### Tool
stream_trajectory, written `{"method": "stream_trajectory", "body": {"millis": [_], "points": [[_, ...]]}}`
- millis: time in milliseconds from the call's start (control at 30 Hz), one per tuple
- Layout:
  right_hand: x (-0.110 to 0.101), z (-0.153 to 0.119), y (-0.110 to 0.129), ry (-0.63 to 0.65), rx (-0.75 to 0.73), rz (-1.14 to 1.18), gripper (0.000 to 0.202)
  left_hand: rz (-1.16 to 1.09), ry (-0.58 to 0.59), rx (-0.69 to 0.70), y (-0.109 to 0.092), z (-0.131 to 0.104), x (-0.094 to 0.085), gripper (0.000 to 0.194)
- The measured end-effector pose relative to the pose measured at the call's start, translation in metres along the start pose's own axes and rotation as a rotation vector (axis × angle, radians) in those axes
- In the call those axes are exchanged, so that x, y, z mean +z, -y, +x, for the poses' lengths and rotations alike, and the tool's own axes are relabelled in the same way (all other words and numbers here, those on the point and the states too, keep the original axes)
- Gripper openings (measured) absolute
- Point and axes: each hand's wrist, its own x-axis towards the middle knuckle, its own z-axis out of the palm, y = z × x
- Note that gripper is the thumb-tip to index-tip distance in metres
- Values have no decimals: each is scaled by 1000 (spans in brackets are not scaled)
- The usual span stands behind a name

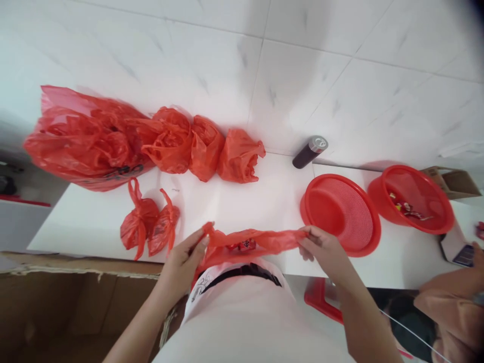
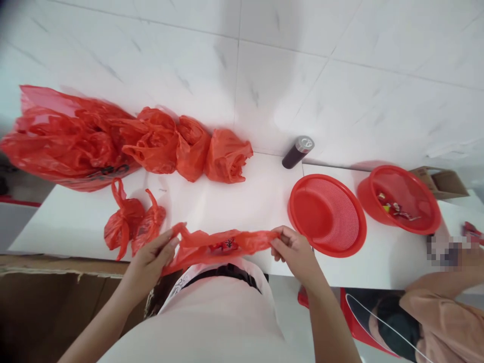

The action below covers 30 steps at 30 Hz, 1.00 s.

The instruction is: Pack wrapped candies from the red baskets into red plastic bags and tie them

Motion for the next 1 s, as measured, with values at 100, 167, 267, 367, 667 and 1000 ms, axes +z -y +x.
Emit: {"method": "stream_trajectory", "body": {"millis": [100,167,267,367,667,1000], "points": [[0,2,-5,-34,3,-47,19,116,61,-14,4,-2,-5,37],[1,2,-5,-39,5,-75,20,151,14,-17,3,-3,-9,36],[6,-2,1,-125,-10,-165,17,170,-120,-14,-2,0,-16,35],[10,-4,9,-161,-42,-204,15,90,-142,-33,-7,4,-21,34],[5,-5,12,-270,-10,-244,19,64,125,-170,16,3,-40,30],[15,-11,25,-173,-144,-261,12,-136,204,304,-9,4,-15,11]]}}
